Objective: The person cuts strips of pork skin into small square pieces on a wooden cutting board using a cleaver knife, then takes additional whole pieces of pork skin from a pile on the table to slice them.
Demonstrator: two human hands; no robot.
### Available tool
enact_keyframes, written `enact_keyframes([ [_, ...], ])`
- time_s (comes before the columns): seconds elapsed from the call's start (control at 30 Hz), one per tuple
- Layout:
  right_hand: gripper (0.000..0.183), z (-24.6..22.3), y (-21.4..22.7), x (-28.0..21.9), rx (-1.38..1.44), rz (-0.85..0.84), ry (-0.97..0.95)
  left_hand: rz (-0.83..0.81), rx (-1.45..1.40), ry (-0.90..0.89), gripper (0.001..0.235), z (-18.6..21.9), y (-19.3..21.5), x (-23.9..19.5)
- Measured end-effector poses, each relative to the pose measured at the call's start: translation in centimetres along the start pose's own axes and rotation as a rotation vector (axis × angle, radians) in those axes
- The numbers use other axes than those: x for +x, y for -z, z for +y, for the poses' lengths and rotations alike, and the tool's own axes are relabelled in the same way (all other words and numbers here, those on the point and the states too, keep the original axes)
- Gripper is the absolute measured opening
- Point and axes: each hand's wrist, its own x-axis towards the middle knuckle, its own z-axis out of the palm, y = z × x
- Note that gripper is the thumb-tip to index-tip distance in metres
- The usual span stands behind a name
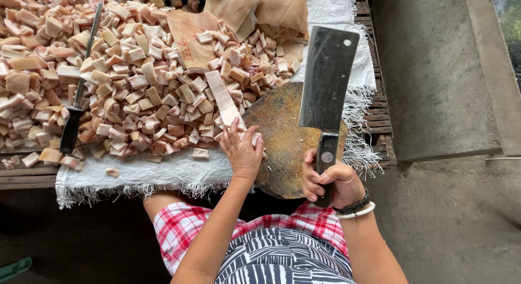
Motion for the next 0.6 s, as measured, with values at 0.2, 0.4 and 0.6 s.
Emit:
enact_keyframes([
  [0.2,0.027,0.3,0.6,-1.3,-0.046,0.213,-0.029,0.012,-0.057,0.013,0.048,-0.3,-0.4,0.1],
  [0.4,0.036,2.6,3.4,-0.7,-1.512,0.791,0.048,0.262,-0.669,0.128,0.067,-2.3,-1.1,0.5],
  [0.6,0.043,4.2,7.2,-2.1,-1.763,0.857,-0.157,0.012,-0.806,0.432,0.071,-5.5,1.4,2.2],
])
